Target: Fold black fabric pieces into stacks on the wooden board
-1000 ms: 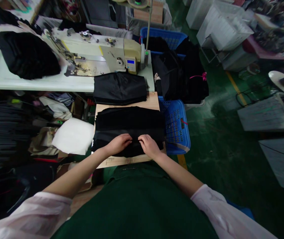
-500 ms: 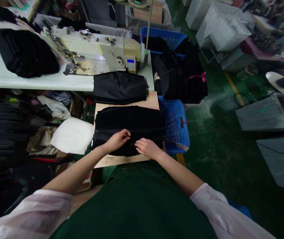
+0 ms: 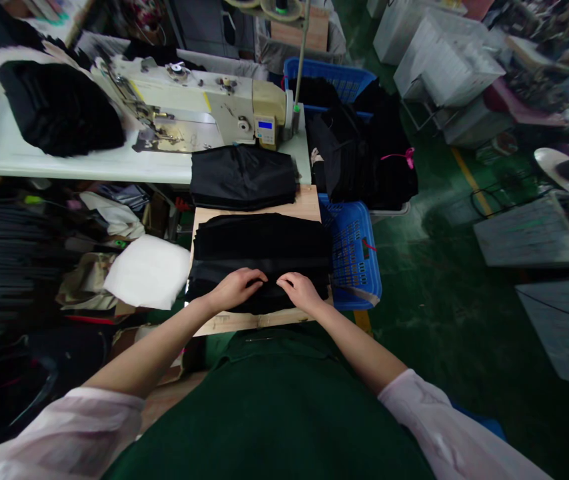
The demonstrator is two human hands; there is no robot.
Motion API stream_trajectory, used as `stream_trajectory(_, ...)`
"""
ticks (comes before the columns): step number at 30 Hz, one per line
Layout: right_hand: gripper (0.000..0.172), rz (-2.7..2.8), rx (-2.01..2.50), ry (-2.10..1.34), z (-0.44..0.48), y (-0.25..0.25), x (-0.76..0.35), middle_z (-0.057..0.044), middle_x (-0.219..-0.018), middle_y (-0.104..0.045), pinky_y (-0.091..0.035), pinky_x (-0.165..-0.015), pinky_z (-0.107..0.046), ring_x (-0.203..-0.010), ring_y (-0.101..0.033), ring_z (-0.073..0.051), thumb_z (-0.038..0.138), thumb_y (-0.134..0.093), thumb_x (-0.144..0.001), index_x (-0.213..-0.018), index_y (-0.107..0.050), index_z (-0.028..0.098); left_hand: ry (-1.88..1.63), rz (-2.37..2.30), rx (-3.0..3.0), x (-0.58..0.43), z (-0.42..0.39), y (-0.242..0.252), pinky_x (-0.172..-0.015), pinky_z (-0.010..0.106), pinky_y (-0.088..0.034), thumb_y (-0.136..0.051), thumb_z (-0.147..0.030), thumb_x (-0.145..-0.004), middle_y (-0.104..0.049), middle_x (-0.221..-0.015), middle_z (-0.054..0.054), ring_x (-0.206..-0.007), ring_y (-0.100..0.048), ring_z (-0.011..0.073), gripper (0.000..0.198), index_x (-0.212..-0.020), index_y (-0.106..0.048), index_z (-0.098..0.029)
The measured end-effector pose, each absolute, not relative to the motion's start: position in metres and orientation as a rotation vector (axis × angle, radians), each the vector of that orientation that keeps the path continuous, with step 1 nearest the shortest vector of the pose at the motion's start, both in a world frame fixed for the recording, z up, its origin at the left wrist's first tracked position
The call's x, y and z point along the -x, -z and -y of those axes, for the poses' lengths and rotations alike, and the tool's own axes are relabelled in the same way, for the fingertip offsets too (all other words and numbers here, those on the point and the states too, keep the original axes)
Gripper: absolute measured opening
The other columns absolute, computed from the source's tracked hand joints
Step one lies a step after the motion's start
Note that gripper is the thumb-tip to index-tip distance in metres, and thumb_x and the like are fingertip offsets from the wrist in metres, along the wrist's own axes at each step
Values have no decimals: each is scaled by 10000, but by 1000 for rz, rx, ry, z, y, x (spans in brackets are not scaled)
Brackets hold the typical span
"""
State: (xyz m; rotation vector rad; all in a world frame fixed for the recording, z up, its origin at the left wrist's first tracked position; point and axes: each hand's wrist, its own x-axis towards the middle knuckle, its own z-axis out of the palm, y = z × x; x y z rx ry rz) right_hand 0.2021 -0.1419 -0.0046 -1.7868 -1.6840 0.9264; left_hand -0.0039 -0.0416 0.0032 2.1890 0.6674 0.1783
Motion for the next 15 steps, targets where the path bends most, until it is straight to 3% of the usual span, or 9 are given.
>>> stream_trajectory(4,175,1730,1730,-1028,137,2,-207,-43,-949,-717,-465,-824,-257,-891,-647,-151,196,-534,-917,-880,-704,185,-147,-583,-2189,-1,37,-9,-839,288,-464,-470,-366,-920,-697,-905,39,-869,-626,173,275,-865,-678,-195)
stream_trajectory(8,139,1944,1687,-950,131,-1,-208,-29,-838,-704,-466,-781,-262,-814,-629,-157,88,-596,-808,-816,-701,180,-69,-543,-2241,-8,33,-14,-798,282,-469,-495,-267,-868,-676,-852,44,-833,-621,175,214,-776,-672,-191)
stream_trajectory(12,169,2072,1679,-837,129,-5,-205,-37,-800,-680,-474,-753,-283,-796,-604,-176,42,-587,-769,-819,-683,171,22,-545,-2378,-15,38,-18,-774,299,-473,-576,-179,-753,-645,-856,48,-836,-605,204,83,-805,-637,-196)
stream_trajectory(15,162,1980,1712,-668,135,-8,-202,-53,-850,-667,-482,-763,-300,-830,-589,-184,66,-553,-819,-869,-665,171,2,-607,-2443,-17,44,-16,-762,322,-480,-550,-170,-797,-626,-854,72,-836,-601,224,90,-863,-609,-186)
